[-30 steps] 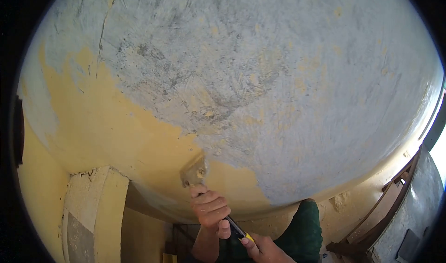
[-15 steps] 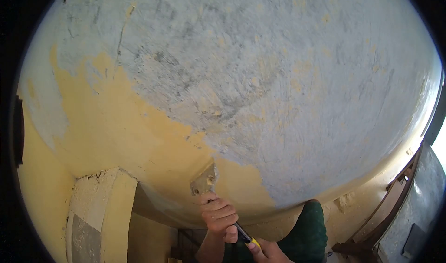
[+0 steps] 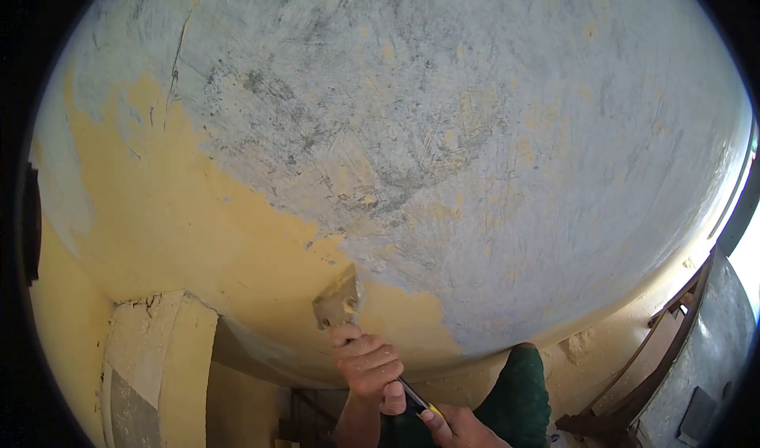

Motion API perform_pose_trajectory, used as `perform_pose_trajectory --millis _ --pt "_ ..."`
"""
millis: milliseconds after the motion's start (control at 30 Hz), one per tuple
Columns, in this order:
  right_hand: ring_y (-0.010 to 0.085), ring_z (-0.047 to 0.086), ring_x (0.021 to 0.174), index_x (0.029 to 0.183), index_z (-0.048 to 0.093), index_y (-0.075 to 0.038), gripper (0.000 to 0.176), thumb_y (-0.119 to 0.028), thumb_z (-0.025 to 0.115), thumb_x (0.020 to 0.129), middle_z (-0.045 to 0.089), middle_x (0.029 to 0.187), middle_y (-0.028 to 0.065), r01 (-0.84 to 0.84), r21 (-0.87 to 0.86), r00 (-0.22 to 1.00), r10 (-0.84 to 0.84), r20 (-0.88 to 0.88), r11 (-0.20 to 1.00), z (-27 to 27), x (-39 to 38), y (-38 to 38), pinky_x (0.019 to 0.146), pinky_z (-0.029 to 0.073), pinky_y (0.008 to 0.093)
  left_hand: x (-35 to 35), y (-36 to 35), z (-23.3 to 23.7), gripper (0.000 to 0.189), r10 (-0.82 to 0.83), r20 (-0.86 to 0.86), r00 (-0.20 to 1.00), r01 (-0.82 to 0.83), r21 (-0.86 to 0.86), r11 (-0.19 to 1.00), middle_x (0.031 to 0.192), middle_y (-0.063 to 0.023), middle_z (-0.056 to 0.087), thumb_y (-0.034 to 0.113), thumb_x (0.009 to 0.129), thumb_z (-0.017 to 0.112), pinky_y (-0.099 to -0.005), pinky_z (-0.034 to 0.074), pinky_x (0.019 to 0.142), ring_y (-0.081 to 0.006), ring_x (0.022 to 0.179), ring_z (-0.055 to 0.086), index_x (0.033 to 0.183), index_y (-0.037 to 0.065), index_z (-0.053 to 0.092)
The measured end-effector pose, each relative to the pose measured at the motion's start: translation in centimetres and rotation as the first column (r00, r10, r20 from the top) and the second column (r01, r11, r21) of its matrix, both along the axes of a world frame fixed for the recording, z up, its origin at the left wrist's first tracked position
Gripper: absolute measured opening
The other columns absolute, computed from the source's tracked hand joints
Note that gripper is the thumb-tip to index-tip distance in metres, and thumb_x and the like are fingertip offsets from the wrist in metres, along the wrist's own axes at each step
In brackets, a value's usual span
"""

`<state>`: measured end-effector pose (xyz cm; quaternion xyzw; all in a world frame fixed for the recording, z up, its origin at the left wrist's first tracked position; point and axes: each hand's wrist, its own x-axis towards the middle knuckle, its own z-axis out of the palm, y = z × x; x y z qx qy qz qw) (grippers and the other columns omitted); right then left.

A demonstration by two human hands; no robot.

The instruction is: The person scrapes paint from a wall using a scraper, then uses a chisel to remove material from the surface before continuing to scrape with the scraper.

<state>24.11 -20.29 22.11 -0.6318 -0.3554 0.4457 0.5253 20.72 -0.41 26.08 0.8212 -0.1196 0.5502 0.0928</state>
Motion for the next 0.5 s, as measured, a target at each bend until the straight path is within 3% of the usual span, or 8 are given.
perform_pose_trajectory --millis 67,200,267,367,500 --pt "0.0123 0.048 0.056 0.075 0.05 -0.003 0.058 -0.05 0.034 0.105 0.05 0.06 0.0024 -0.02 0.037 0.999 0.021 -0.036 0.999 1.6 0.2 0.5 0.054 0.042 0.0296 -0.3 0.3 1.9 0.042 0.04 -0.009 0.999 -0.039 0.017 0.999 0.05 -0.0016 0.048 0.034 0.085 0.042 -0.036 0.03 0.066 -0.0179 0.047 0.049 0.05 0.012 0.044" --pt "0.0106 0.047 0.056 0.079 0.051 -0.004 0.055 -0.049 0.034 0.105 0.049 0.061 0.0001 -0.1 0.0 0.994 0.1 0.038 0.995 5.3 1.0 1.5 0.054 0.042 0.0283 -0.4 1.1 5.5 0.043 0.096 0.022 0.995 -0.098 0.095 0.991 0.049 -0.002 0.047 0.035 0.085 0.042 -0.0364 0.03 0.067 -0.0187 0.047 0.049 0.049 0.011 0.043" --pt "0.0092 0.046 0.057 0.082 0.05 -0.004 0.053 -0.049 0.035 0.105 0.048 0.063 -0.0014 -0.048 0.035 0.996 0.05 -0.067 0.998 5.5 0.4 1.7 0.053 0.041 0.0273 -0.3 1.5 5.7 0.043 0.058 0.079 0.995 -0.066 0.104 0.992 0.048 -0.0025 0.047 0.035 0.084 0.043 -0.0371 0.03 0.068 -0.019 0.048 0.049 0.048 0.011 0.044" --pt "0.0088 0.045 0.056 0.083 0.049 -0.003 0.053 -0.049 0.036 0.105 0.048 0.063 -0.0013 -0.044 0.161 0.994 0.059 -0.087 0.986 3.5 -1.0 0.8 0.053 0.039 0.0274 -1.3 0.7 4.9 0.042 0.004 0.055 0.998 -0.008 0.077 0.997 0.048 -0.0028 0.048 0.035 0.082 0.044 -0.0381 0.03 0.069 -0.0187 0.048 0.05 0.048 0.011 0.046" --pt "0.0093 0.044 0.057 0.082 0.049 -0.003 0.054 -0.049 0.036 0.105 0.048 0.064 -0.0008 0.019 0.178 0.997 -0.006 -0.075 0.984 0.3 -2.6 -0.8 0.053 0.039 0.0279 -1.9 -0.7 1.9 0.037 -0.026 0.033 0.999 0.024 0.062 0.998 0.05 -0.0022 0.049 0.03 0.08 0.045 -0.0352 0.032 0.063 -0.0184 0.046 0.048 0.049 0.01 0.044"
